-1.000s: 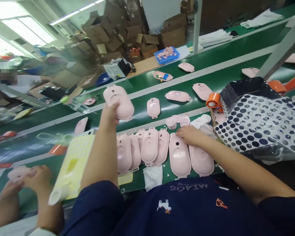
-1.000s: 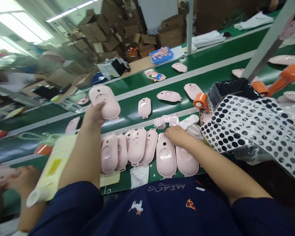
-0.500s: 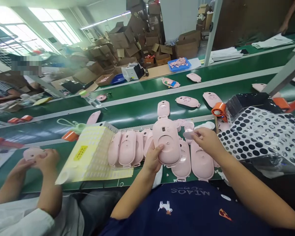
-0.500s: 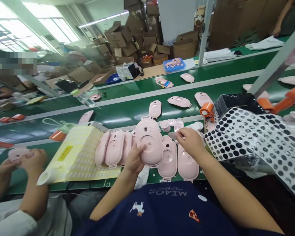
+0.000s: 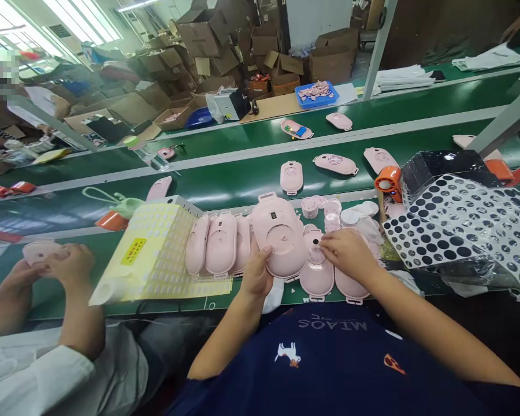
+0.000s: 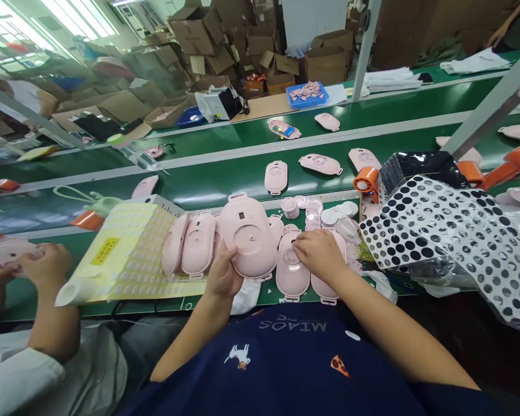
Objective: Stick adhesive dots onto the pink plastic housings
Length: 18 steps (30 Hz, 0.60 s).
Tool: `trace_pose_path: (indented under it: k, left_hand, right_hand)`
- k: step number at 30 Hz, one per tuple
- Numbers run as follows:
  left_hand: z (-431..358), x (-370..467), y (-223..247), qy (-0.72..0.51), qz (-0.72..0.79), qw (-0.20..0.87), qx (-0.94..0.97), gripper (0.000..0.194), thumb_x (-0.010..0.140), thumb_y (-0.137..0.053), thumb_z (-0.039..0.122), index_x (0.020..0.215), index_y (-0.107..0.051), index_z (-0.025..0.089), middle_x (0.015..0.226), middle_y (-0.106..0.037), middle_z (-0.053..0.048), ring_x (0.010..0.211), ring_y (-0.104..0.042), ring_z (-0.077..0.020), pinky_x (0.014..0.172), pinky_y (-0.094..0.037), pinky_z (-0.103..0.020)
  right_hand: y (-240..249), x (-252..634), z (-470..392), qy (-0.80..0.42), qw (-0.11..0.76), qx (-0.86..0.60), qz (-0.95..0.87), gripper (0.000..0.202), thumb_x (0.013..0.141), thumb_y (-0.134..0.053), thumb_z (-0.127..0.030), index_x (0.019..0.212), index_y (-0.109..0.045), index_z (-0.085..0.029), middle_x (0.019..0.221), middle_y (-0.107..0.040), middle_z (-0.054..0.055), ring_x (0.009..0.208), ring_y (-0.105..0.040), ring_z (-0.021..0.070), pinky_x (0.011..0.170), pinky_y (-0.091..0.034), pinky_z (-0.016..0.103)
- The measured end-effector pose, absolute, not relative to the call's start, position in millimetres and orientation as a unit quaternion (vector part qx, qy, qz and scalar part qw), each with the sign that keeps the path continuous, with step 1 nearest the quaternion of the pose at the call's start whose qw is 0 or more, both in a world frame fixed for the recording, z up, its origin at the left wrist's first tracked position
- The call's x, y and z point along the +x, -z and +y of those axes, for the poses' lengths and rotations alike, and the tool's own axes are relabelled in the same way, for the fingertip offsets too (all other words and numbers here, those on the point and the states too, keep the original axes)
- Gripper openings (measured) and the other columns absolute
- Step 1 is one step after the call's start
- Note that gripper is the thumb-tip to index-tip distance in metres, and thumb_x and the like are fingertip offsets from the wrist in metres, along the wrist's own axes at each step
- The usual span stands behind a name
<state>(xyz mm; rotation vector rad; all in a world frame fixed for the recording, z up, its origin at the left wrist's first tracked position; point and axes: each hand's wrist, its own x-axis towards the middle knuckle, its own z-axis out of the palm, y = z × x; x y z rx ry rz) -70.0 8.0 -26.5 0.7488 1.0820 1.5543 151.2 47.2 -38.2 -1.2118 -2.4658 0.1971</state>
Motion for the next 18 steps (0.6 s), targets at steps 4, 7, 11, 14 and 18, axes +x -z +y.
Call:
trace_pose_path:
  k: [4,7,11,14,18]
  left_hand:
    - [-2,-58,31,-0.602,0.459,0.581,0.298,0.076,0.066,-0.081,0.041,0.136,-0.057,0.02,0.129,-0.069,-0.013,0.129,-0.059,-0.0337,0.112,-0.045,-0.047]
    - [-8,-48,30,-0.579,0.432,0.625,0.297,0.074,0.07,-0.08,0.038,0.138,-0.055,0.02,0.135,-0.067,-0.012,0.131,-0.058,-0.0329,0.115,-0.042,-0.047]
    - [-10,-43,25,-0.58,0.389,0.646,0.308,0.071,0.072,-0.08,0.04,0.136,-0.055,0.02,0.136,-0.066,-0.013,0.13,-0.059,-0.0333,0.114,-0.043,-0.048]
    - [-9,-44,25,-0.586,0.377,0.644,0.315,0.072,0.072,-0.081,0.042,0.135,-0.055,0.02,0.135,-0.066,-0.014,0.13,-0.059,-0.034,0.112,-0.046,-0.049]
    - [-8,-43,27,-0.586,0.375,0.645,0.315,0.076,0.072,-0.083,0.044,0.137,-0.053,0.021,0.136,-0.065,-0.014,0.127,-0.061,-0.0335,0.108,-0.049,-0.048]
  right_hand:
    - [4,156,38,-0.024,0.425,-0.402,-0.811,0.019,0.099,-0.057,-0.024,0.099,-0.076,-0.022,0.103,-0.079,0.005,0.095,-0.071,0.0188,0.087,-0.051,0.035]
    - [-14,145,21,0.055,0.429,-0.337,-0.836,0.013,0.096,-0.063,-0.025,0.102,-0.075,-0.024,0.111,-0.079,0.003,0.104,-0.067,0.0222,0.098,-0.046,0.041]
    - [-16,138,6,0.076,0.325,-0.302,-0.893,0.032,0.098,-0.06,-0.044,0.115,-0.074,-0.021,0.13,-0.073,0.005,0.123,-0.059,0.0269,0.117,-0.027,0.048]
    - [-10,145,3,0.063,0.272,-0.328,-0.903,0.047,0.099,-0.055,-0.055,0.13,-0.068,-0.023,0.143,-0.065,0.004,0.137,-0.047,0.0287,0.123,-0.013,0.049]
    - [-1,154,1,0.069,0.219,-0.34,-0.912,0.064,0.096,-0.052,-0.064,0.148,-0.054,-0.027,0.156,-0.053,0.003,0.149,-0.03,0.0296,0.125,0.002,0.051]
